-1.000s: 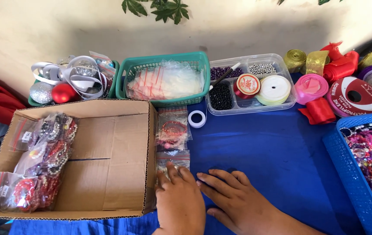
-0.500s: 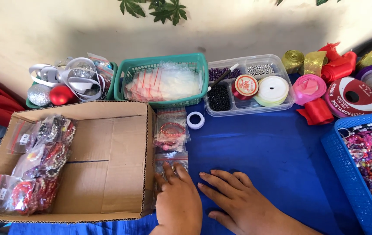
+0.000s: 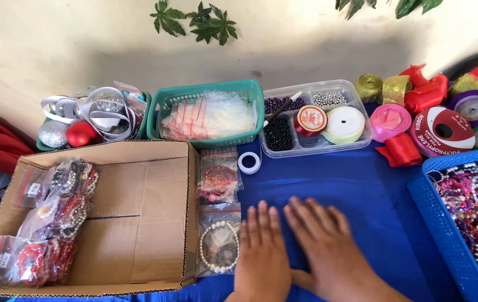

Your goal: The person selects handmade beaded bracelets from a bin and places them individually into small plastic bags, sealing each bag by hand before placing the finished packages on the workspace.

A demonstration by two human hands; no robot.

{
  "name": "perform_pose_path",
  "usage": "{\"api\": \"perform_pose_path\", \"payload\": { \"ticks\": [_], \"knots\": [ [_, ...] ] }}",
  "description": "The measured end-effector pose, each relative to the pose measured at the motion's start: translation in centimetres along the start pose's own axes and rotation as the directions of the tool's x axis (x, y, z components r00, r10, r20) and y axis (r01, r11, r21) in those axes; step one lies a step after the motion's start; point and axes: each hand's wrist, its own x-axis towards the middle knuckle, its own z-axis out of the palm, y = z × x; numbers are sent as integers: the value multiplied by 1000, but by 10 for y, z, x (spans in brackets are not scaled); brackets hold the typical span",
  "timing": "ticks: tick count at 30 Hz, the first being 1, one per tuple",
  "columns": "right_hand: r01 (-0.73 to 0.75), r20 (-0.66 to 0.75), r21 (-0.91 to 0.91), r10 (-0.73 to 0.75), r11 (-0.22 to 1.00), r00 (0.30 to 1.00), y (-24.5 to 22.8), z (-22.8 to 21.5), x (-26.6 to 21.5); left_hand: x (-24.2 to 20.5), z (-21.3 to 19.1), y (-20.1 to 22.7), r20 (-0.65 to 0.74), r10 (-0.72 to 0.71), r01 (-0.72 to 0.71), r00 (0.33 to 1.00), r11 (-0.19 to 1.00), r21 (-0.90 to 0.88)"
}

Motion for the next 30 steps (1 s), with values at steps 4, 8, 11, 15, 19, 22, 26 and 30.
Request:
{"api": "perform_pose_path", "payload": {
  "ticks": [4,8,11,15,19,22,26,30],
  "knots": [
    [-160,-24,-93,159,983,987,12,-8,-5,4,-3,2,-100,125,-133,987,987,-88],
    [-222,-35,-70,220,972,975,19,-13,-12,9,-9,4,-105,231,-246,967,956,-160],
    [-209,-3,-60,209,976,978,19,-26,-8,9,-9,6,-129,258,-279,958,942,-189],
    [-201,204,-53,207,978,957,18,-50,-1,12,-5,13,-229,228,-273,946,944,-187],
    [-75,56,7,75,997,996,32,-37,-23,11,-11,16,-249,242,-295,938,933,-207],
    [-78,113,74,69,994,991,27,-51,-22,13,-16,15,-245,308,-362,919,906,-219],
    [-249,303,45,224,967,926,16,-60,-27,16,-11,14,-231,425,-473,875,852,-223],
    [-296,262,52,273,954,926,14,-52,-49,23,-3,17,-243,537,-588,808,761,-275]
  ]
}}
